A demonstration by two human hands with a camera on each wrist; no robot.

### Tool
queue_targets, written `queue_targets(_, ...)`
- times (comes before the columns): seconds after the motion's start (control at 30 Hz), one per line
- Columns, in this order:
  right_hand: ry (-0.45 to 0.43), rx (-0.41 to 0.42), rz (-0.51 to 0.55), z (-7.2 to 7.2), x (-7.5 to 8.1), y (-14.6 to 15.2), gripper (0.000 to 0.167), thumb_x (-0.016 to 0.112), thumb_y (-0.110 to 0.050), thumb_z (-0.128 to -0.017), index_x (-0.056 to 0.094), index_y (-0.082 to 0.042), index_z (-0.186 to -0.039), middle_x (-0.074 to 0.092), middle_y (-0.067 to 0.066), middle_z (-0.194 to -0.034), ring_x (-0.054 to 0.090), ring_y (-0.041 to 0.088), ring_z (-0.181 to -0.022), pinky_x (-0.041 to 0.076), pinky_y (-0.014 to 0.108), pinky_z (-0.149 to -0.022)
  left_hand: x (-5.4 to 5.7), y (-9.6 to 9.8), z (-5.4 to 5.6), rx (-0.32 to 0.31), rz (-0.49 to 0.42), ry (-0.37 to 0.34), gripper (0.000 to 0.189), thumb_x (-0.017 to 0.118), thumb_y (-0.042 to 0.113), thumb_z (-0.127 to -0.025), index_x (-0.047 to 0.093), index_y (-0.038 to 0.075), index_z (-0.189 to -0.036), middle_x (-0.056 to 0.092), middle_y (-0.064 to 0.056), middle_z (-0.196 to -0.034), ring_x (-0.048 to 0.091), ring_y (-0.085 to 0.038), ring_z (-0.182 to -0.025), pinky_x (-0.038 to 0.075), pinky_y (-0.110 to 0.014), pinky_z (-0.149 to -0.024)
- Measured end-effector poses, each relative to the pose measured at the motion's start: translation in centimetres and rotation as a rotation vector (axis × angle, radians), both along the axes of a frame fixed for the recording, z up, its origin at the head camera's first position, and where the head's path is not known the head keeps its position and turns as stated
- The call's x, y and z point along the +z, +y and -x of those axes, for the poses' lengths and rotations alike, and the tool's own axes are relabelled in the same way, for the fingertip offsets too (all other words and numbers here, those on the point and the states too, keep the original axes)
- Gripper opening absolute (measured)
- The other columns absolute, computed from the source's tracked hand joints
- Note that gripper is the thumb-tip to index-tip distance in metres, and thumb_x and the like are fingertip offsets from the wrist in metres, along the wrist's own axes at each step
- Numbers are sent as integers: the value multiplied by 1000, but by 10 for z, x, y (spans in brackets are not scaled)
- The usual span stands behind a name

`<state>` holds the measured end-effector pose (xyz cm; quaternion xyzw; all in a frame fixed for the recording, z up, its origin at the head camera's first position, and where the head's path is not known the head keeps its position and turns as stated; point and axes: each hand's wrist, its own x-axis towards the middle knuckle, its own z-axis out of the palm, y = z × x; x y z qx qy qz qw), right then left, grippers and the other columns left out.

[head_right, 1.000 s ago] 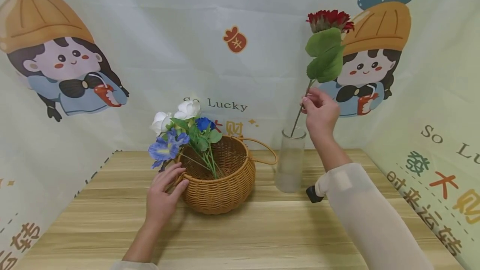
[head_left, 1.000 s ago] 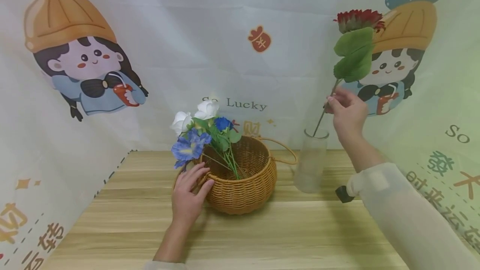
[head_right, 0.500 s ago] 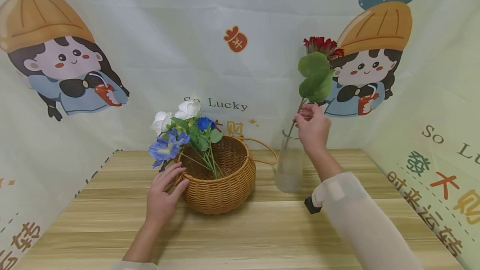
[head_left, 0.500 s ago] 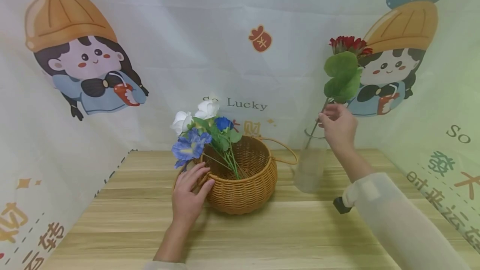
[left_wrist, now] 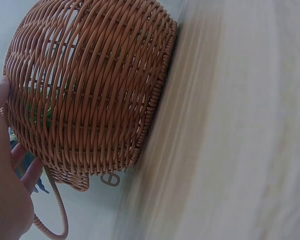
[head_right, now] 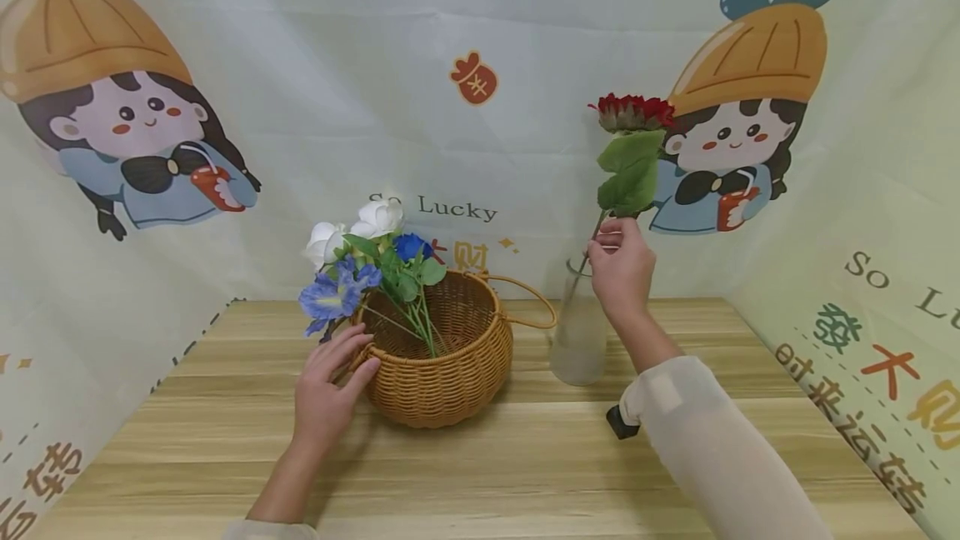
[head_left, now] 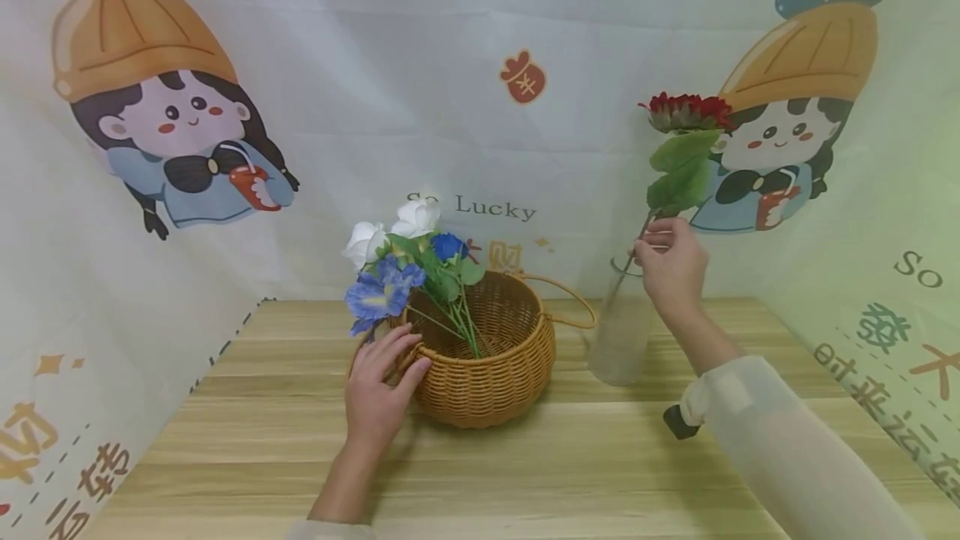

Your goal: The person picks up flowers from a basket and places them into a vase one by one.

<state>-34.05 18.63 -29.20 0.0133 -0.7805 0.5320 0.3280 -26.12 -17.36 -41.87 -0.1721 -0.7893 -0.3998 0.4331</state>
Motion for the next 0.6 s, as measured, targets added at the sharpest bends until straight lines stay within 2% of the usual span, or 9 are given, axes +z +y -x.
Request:
queue_targets(0.13,18,-67,-78,0,-2,1,20,63,-1,-90,57,3,-109,69,18,-100,67,27,-87,50,17,-65,1,1,-1,0,-1,-12,33,79,16,-81,72,10,-112,64,-4,-126,55,-30,-115,35,-50,-106)
queue_targets(0.37,46,-76,-118,0,-4,2,23,63,1,-89,58,0,-111,70,16,-97,67,26,-84,46,17,-64,2,2,-1,5,0,-8,32,80,16,-81,72,9,-112,65,-4,-125,55,-29,-113,36,-46,-106)
queue_targets(0.6,36,-63,-164,0,-6,1,26,58,4,-87,58,0,-112,69,18,-98,66,30,-87,53,37,-74,0,1,-1,0,-4,-8,32,79,15,-81,72,11,-112,65,-4,-125,55,-29,-114,36,-47,-106)
